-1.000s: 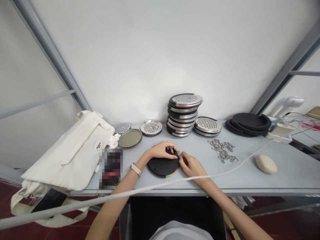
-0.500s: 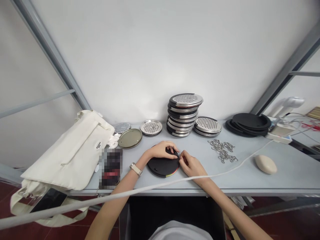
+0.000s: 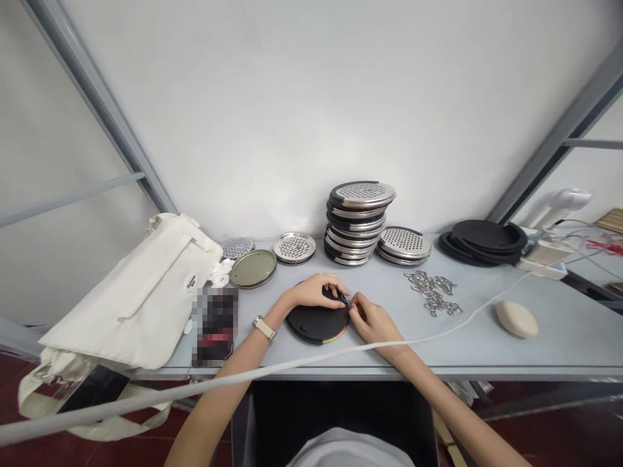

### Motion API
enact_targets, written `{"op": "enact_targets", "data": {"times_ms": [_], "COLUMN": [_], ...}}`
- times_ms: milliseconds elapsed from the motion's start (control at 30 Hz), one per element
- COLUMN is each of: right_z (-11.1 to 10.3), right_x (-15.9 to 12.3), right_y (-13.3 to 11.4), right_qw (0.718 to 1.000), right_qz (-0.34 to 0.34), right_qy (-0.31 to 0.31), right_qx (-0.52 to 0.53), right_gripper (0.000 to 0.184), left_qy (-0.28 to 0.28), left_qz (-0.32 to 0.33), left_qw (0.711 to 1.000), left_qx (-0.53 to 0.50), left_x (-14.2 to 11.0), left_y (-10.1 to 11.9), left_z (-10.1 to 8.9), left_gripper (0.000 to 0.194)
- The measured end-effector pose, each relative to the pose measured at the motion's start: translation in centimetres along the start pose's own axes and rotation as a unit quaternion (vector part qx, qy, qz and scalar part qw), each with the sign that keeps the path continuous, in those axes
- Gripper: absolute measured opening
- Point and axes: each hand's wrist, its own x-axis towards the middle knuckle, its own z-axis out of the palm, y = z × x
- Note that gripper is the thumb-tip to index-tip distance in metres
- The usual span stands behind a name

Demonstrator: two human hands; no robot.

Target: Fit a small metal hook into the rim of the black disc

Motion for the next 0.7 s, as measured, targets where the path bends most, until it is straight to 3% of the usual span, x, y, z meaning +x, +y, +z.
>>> {"op": "enact_targets", "data": {"times_ms": [700], "right_z": [0.07], "right_x": [-0.01], "right_y": [0.13], "right_qw": [1.0], "right_qz": [-0.004], "right_qy": [-0.004], "right_qx": [-0.001], "right_gripper": [0.015], "left_qy": [-0.002], "left_qz": [0.023], "left_qw": [1.0], "left_qx": [-0.018], "left_x": [0.07], "left_y": [-0.41], "left_z": [0.03], "left_gripper": [0.032]}}
